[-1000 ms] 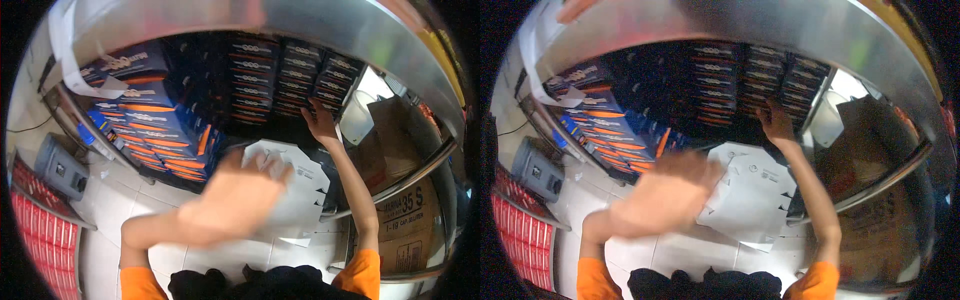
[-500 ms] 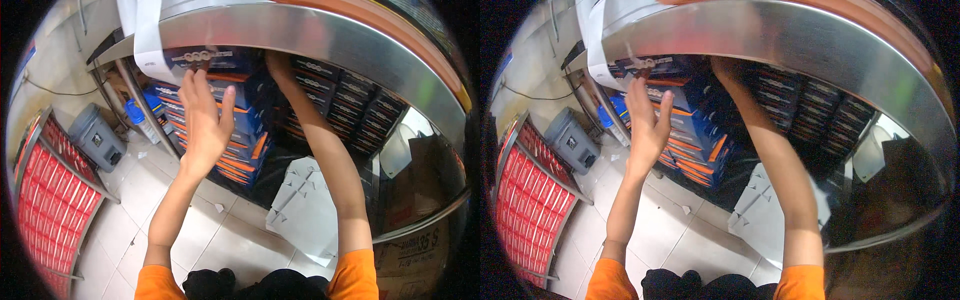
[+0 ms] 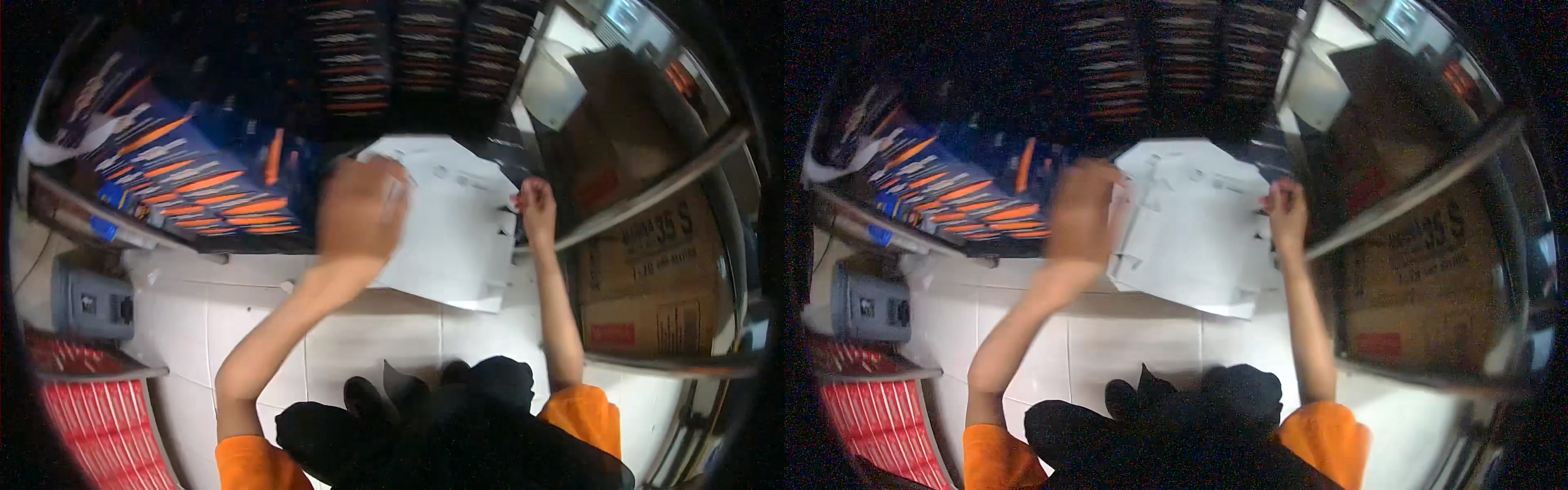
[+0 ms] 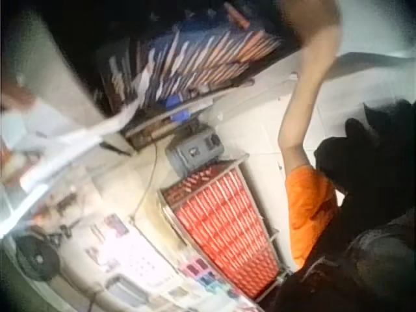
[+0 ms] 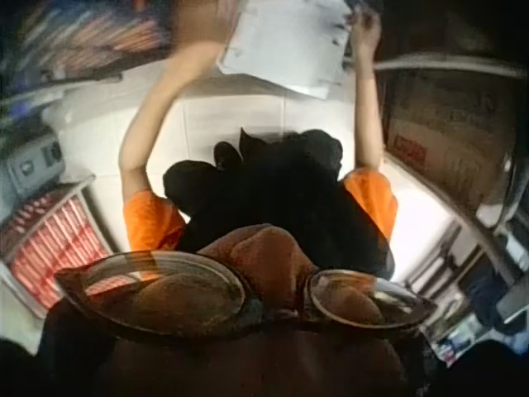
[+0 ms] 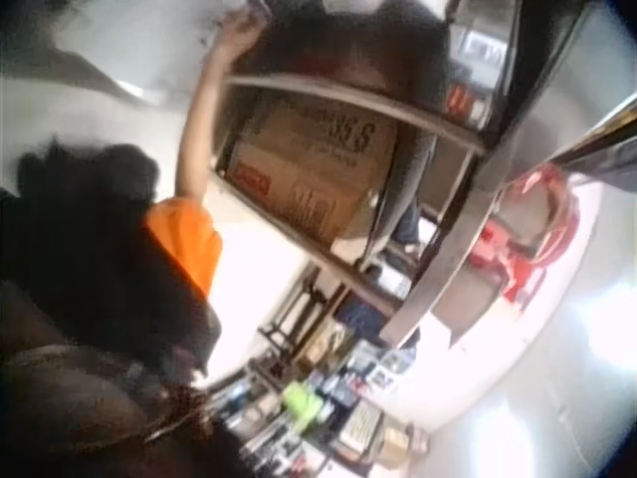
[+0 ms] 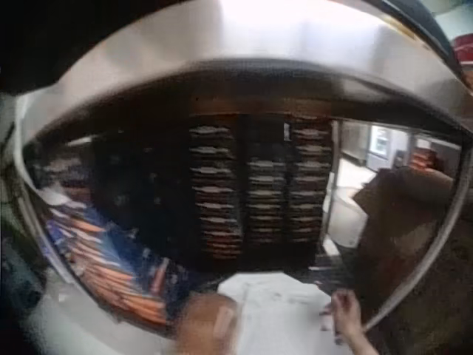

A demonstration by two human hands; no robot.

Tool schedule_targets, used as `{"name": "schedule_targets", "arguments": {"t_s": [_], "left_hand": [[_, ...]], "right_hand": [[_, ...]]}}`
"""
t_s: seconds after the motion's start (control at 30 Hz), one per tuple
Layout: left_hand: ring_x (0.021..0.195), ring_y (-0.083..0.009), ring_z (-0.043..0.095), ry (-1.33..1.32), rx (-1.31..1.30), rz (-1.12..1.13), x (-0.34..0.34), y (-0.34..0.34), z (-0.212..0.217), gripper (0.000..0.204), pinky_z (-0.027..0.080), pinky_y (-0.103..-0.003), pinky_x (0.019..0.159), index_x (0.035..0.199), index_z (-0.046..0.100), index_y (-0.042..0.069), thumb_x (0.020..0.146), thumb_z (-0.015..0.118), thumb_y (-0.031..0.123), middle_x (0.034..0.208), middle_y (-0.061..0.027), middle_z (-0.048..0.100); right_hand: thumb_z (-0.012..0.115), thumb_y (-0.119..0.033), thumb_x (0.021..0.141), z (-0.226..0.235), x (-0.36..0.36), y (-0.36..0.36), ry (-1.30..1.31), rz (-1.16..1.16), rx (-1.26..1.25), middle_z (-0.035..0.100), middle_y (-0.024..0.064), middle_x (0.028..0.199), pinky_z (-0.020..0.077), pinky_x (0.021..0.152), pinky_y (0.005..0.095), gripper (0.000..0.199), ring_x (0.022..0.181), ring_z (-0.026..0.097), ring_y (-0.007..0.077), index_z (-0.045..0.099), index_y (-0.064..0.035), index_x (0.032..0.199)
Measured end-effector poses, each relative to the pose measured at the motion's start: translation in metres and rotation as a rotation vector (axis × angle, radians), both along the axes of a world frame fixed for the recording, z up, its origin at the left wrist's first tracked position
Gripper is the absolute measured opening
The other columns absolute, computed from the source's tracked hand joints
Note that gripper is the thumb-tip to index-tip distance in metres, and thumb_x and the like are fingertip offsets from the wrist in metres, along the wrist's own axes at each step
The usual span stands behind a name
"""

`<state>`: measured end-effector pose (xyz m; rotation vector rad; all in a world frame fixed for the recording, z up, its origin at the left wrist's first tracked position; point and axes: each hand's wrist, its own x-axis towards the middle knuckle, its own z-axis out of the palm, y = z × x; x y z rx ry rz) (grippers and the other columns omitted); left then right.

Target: The person assembles cardboard food boxes by hand, folding the flaps and sides of several flat box templates taken from a stack to form completed boxes.

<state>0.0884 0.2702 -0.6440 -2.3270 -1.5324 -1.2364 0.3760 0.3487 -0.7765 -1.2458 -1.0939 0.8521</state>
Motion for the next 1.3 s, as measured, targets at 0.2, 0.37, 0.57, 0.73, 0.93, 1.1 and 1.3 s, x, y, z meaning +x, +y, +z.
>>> {"name": "schedule_targets", "arguments": {"t_s": [0.2,0.37,0.57,0.73,0.93,1.1,1.3], "left_hand": [[0.068,-0.0359,0.055,-0.199,-0.473,-0.148,0.152,0.016,-0.211,0.042,0.043,-0.043,0.061,0.075,0.048,0.0,0.075,0.066,0.038,0.07,-0.0177,0.054],[0.072,-0.0378,0.056,-0.246,-0.528,-0.097,0.172,0.017,-0.231,0.055,0.043,-0.044,0.063,0.076,0.047,-0.004,0.071,0.068,0.046,0.07,-0.0227,0.053],[0.069,-0.0357,0.057,-0.244,-0.665,-0.141,0.175,0.021,-0.22,0.05,0.045,-0.042,0.063,0.079,0.048,-0.003,0.074,0.066,0.044,0.07,-0.0187,0.055],[0.071,-0.0381,0.057,-0.315,-0.756,-0.215,0.165,0.024,-0.209,0.027,0.045,-0.043,0.063,0.077,0.052,-0.002,0.079,0.058,0.024,0.072,-0.0204,0.058],[0.065,-0.0345,0.057,-0.429,-0.635,0.112,0.133,0.026,-0.15,0.02,0.046,-0.038,0.062,0.08,0.057,-0.004,0.087,0.046,0.011,0.071,-0.0224,0.058],[0.068,-0.0082,0.055,-1.504,-0.507,-0.267,0.111,-0.004,-0.035,0.026,0.045,-0.023,0.063,0.091,0.058,-0.001,0.093,0.048,0.023,0.078,-0.005,0.061],[0.069,-0.0073,0.057,-1.644,-0.404,-0.295,0.13,-0.046,0.001,0.025,0.047,-0.021,0.062,0.097,0.057,0.001,0.093,0.049,0.024,0.086,-0.0038,0.062]], "right_hand": [[0.034,-0.06,0.088,-0.075,0.009,-0.114,-0.219,-0.092,-0.487,0.061,0.0068,0.088,0.0397,0.07,0.027,0.065,0.072,0.05,0.0144,0.062,-0.0041,0.104],[0.02,-0.07,0.084,-0.046,0.012,-0.128,0.122,0.086,-0.622,0.056,0.0012,0.105,0.0305,0.075,0.0297,0.077,0.082,0.045,0.0126,0.059,-0.0105,0.113],[0.017,-0.072,0.083,-0.055,0.02,-0.128,0.292,0.167,-0.631,0.054,-0.0033,0.108,0.0256,0.076,0.029,0.076,0.084,0.037,0.0115,0.056,-0.0163,0.118],[0.029,-0.066,0.085,-0.054,0.023,-0.124,0.327,0.192,-0.644,0.054,-0.0031,0.107,0.027,0.073,0.0261,0.065,0.084,0.039,0.0119,0.056,-0.0154,0.117],[0.053,-0.043,0.084,-0.063,0.024,-0.124,-0.495,0.058,-0.165,0.052,0.0114,0.117,0.0334,0.093,0.0387,0.05,0.111,0.044,0.0243,0.053,-0.0042,0.116],[0.058,-0.038,0.08,0.097,-0.045,-0.134,-0.576,0.356,0.574,0.04,0.0185,0.132,0.0331,0.096,0.0482,0.052,0.12,0.036,0.0407,0.052,-0.005,0.12],[0.046,-0.037,0.088,0.122,-0.062,-0.126,-0.767,0.13,0.791,0.046,0.0205,0.127,0.0382,0.09,0.0453,0.043,0.106,0.046,0.0399,0.059,-0.0028,0.11]]}}
